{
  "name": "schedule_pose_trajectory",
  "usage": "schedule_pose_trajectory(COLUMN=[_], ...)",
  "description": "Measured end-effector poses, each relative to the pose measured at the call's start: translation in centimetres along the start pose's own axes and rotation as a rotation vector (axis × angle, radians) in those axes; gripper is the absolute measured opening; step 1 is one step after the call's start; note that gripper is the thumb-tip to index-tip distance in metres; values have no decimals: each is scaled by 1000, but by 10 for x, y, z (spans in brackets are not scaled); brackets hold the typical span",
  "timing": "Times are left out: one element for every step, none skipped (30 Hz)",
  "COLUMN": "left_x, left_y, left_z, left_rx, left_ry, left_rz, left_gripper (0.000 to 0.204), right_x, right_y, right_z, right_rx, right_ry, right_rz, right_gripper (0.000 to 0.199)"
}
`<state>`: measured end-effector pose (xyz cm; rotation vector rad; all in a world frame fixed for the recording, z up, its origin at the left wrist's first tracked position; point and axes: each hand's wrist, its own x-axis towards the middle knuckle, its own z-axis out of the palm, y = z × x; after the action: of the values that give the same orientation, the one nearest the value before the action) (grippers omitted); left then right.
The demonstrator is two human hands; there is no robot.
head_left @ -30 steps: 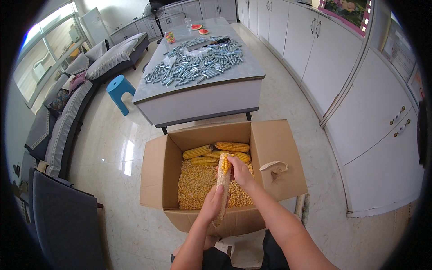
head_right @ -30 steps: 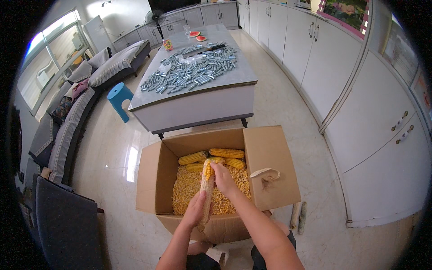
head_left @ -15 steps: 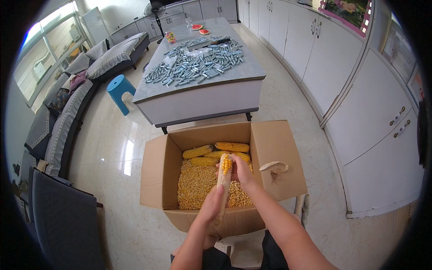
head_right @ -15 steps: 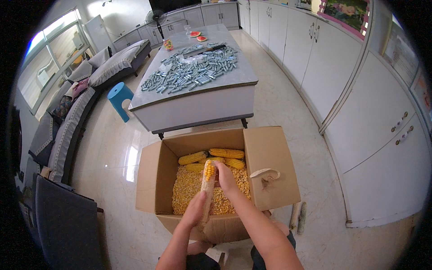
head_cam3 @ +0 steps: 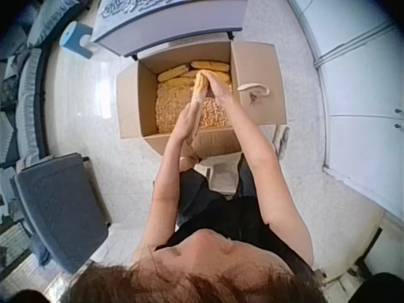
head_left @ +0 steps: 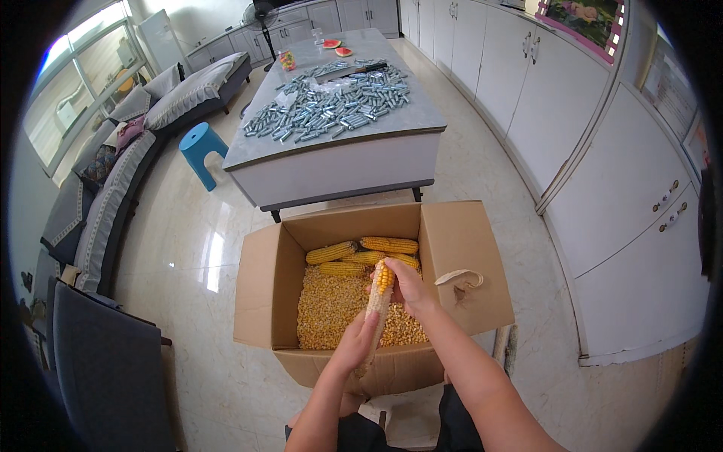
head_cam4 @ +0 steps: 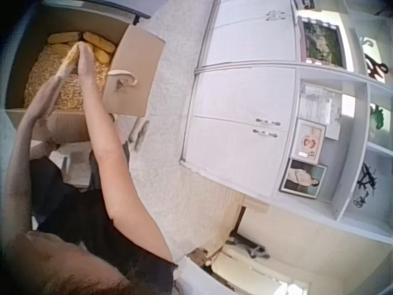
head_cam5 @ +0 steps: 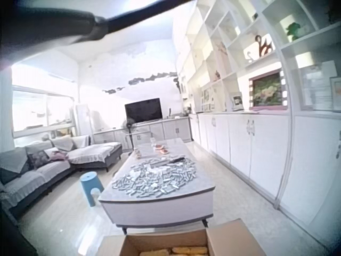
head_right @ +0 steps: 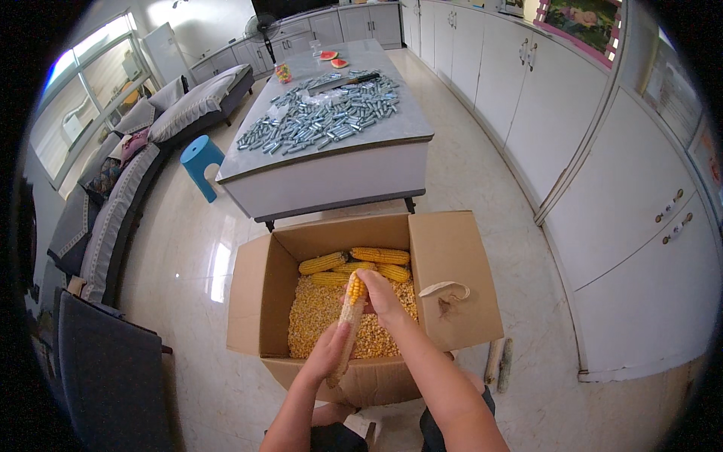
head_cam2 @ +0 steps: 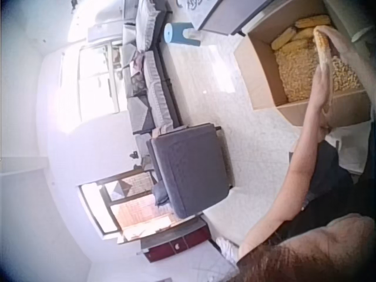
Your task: The person sits on the floor and shucks corn cobs by hand, removing kernels into a cardboard box. They handle multiple cobs one at a time, rotating each to strip the kernels, and place the stripped cobs back into the box.
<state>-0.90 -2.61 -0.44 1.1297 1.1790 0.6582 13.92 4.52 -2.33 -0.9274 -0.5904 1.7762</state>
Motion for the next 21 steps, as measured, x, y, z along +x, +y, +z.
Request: schedule_pose_trajectory(left_x=[2, 4, 6, 5, 4, 4, 4, 4, 5, 5, 4, 4, 3, 0, -1, -1, 0, 1, 2, 4, 5], left_y=[-5, -11, -14, -15, -14, -13, -13, -13, -13, -12, -12, -12, -7, 1, 5, 3, 0, -4, -8, -12, -13], left_z=[0, 0, 0, -1, 0, 0, 1, 1, 1, 0, -3, -5, -7, -8, -8, -8, -8, -8, -8, -8, -8], left_rx=[13, 26, 39, 100, 161, 223, 221, 219, 217, 151, 84, 18, -14, -46, -78, -34, 11, 55, 77, 99, 120], left_ry=[5, 10, 15, 16, 14, 12, 19, 30, 40, 37, 38, 35, 24, 10, -4, 4, 14, 24, 23, 22, 22], left_rz=[33, 67, 101, 93, 86, 80, 100, 118, 138, 109, 79, 51, 2, -47, -95, -70, -44, -18, 10, 37, 64], left_gripper=[35, 36, 36, 36, 36, 36, 37, 37, 37, 38, 38, 38, 39, 39, 40, 39, 39, 39, 38, 38, 38], right_x=[0, -1, -1, 1, 4, 6, 7, 8, 7, 6, 1, -3, -5, -7, -8, -7, -5, -3, -3, -2, -1], right_y=[0, 0, 0, 3, 7, 10, 11, 11, 11, 9, 2, -4, -7, -9, -11, -10, -9, -8, -7, -6, -4], right_z=[1, 1, 1, -1, -5, -8, -11, -10, -9, -7, 3, 9, 11, 12, 11, 9, 6, 4, 3, 2, 1], right_rx=[-15, -30, -46, -63, -80, -98, -94, -90, -86, -28, 31, 91, 78, 65, 52, 23, -6, -35, -43, -50, -57], right_ry=[10, 21, 32, 30, 30, 30, 32, 31, 31, 24, 16, 9, -10, -27, -45, -59, -74, -90, -78, -67, -56], right_rz=[-3, -6, -9, -21, -35, -49, -44, -37, -30, -19, -5, 7, 7, 5, 3, 4, 7, 9, 21, 35, 48], right_gripper=[31, 31, 31, 30, 30, 30, 30, 30, 30, 30, 30, 30, 30, 29, 29, 29, 28, 28, 28, 28, 28])
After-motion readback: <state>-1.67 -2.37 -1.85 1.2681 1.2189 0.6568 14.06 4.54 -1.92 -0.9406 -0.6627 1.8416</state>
